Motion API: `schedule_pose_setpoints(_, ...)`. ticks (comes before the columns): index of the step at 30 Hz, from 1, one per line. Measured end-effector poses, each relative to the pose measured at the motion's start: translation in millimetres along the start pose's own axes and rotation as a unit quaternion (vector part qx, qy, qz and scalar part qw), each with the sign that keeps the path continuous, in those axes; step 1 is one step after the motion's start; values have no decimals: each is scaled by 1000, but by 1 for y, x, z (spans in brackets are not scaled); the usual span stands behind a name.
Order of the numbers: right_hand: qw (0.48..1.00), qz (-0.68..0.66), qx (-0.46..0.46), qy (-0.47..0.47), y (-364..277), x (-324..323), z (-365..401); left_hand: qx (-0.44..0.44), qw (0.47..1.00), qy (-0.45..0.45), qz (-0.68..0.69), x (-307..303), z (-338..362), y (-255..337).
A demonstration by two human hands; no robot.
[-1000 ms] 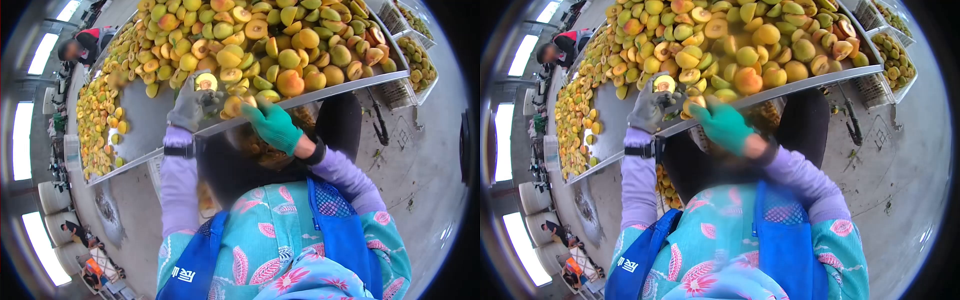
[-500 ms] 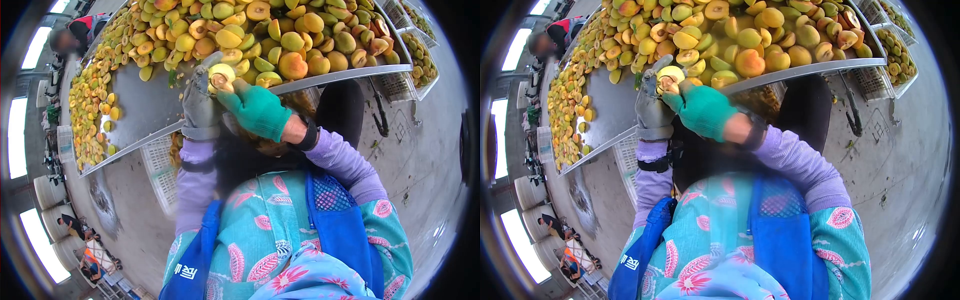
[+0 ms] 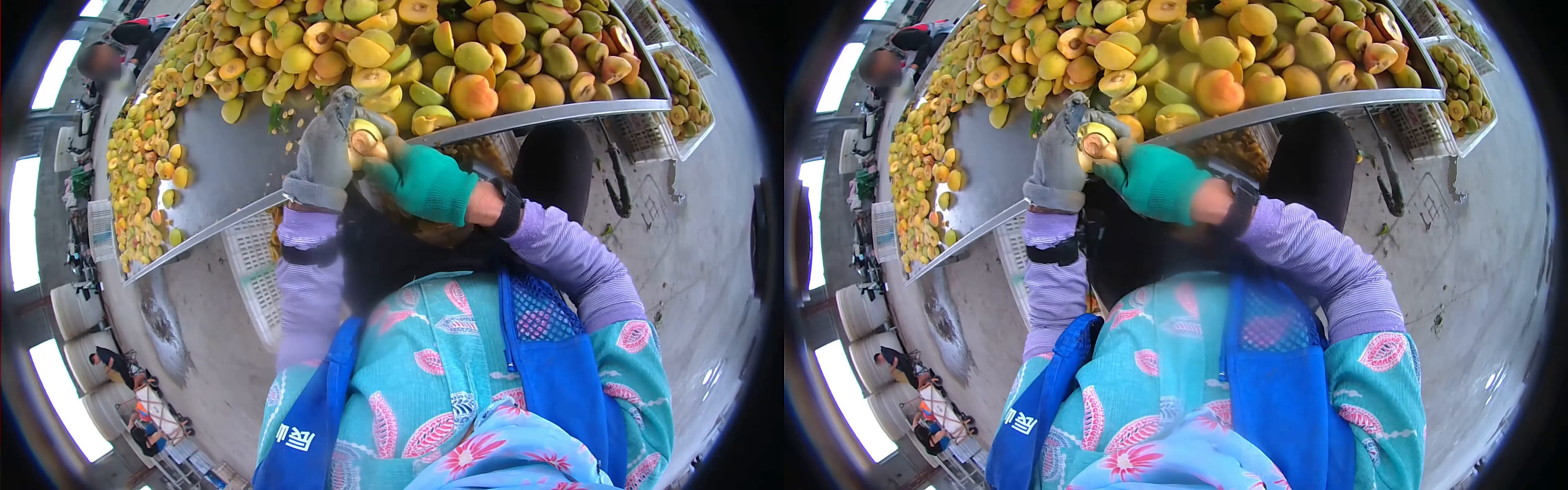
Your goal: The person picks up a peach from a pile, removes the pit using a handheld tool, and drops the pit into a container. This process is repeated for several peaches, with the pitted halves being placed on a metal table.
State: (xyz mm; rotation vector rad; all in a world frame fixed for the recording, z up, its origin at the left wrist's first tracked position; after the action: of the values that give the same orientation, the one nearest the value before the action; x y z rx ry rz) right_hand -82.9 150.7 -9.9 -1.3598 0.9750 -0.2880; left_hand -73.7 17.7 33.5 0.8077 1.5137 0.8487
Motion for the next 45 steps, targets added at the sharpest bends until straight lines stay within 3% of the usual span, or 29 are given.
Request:
schedule_pose_setpoints(2,999,-23,-8,21,1,0,0,-14,995,-17,102,1,-6,-9)
schedule_pose_setpoints(4,997,-51,-18,48,-2,2,2,-59,979,29,192,6,0,-8)
schedule_pose_setpoints(5,993,-109,29,44,1,2,1,-85,967,52,236,7,4,-8)
schedule_pose_setpoints(7,967,-222,119,32,1,-3,-3,-21,982,119,147,5,8,-12)
schedule_pose_setpoints(10,982,-144,112,49,-8,-8,-2,36,963,202,175,10,10,-5)
schedule_pose_setpoints(12,983,-137,109,50,-9,-6,-2,22,941,220,256,13,10,-6)
schedule_pose_setpoints(15,983,-147,101,42,-5,-4,-4,1,920,214,330,16,10,-7)
schedule_pose_setpoints(20,983,-125,122,59,-1,3,1,24,930,245,272,13,13,-17)
schedule_pose_setpoints(23,964,-221,120,91,1,18,-1,-3,911,293,290,21,14,-10)
schedule_pose_setpoints(25,960,-234,153,30,2,15,2,-22,888,310,338,25,14,-8)
schedule_pose_setpoints(28,962,-233,132,-53,7,4,3,-67,867,195,454,30,13,-6)
schedule_pose_setpoints(29,963,-230,113,-79,8,3,4,-68,882,169,435,27,12,-4)
schedule_pose_setpoints(30,960,-273,44,53,-4,7,4,-66,896,142,416,24,7,-1)
schedule_pose_setpoints(31,932,-343,111,43,-3,17,13,-65,909,113,396,24,4,4)
schedule_pose_setpoints(33,852,-468,233,24,-23,9,19,-74,922,150,350,27,-2,13)
schedule_pose_setpoints(35,839,-488,237,-35,-15,9,19,-66,940,148,302,32,0,12)
schedule_pose_setpoints(36,839,-484,239,-64,6,17,15,-91,975,75,186,27,-2,-2)
schedule_pose_setpoints(37,846,-473,232,-85,29,23,8,-21,997,77,7,19,7,-11)
schedule_pose_setpoints(38,854,-466,222,-72,30,25,6,125,973,81,-176,23,14,-7)
schedule_pose_setpoints(39,832,-505,227,-43,21,34,12,259,889,138,-350,28,24,-4)
schedule_pose_setpoints(41,766,-598,236,-20,18,43,8,122,979,151,-63,20,-4,-32)
schedule_pose_setpoints(42,771,-572,261,-102,7,26,10,-27,986,98,134,29,-18,-53)
schedule_pose_setpoints(43,728,-608,305,-87,9,32,0,-58,957,112,261,31,-20,-49)
schedule_pose_setpoints(45,836,-450,278,-144,10,1,1,-82,945,109,298,35,-14,9)
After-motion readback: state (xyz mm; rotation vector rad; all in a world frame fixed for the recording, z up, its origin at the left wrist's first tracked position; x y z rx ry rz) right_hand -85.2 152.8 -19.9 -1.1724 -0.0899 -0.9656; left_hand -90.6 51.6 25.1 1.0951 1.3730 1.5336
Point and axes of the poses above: each hand's wrist, its own z-axis away from the middle knuckle, its own x-axis out of the palm, y = z × x, the point moved 5 cm from there along -z, towards the middle knuckle, and after that the axes turned 1 degree about -z, right-handed, at the moved point
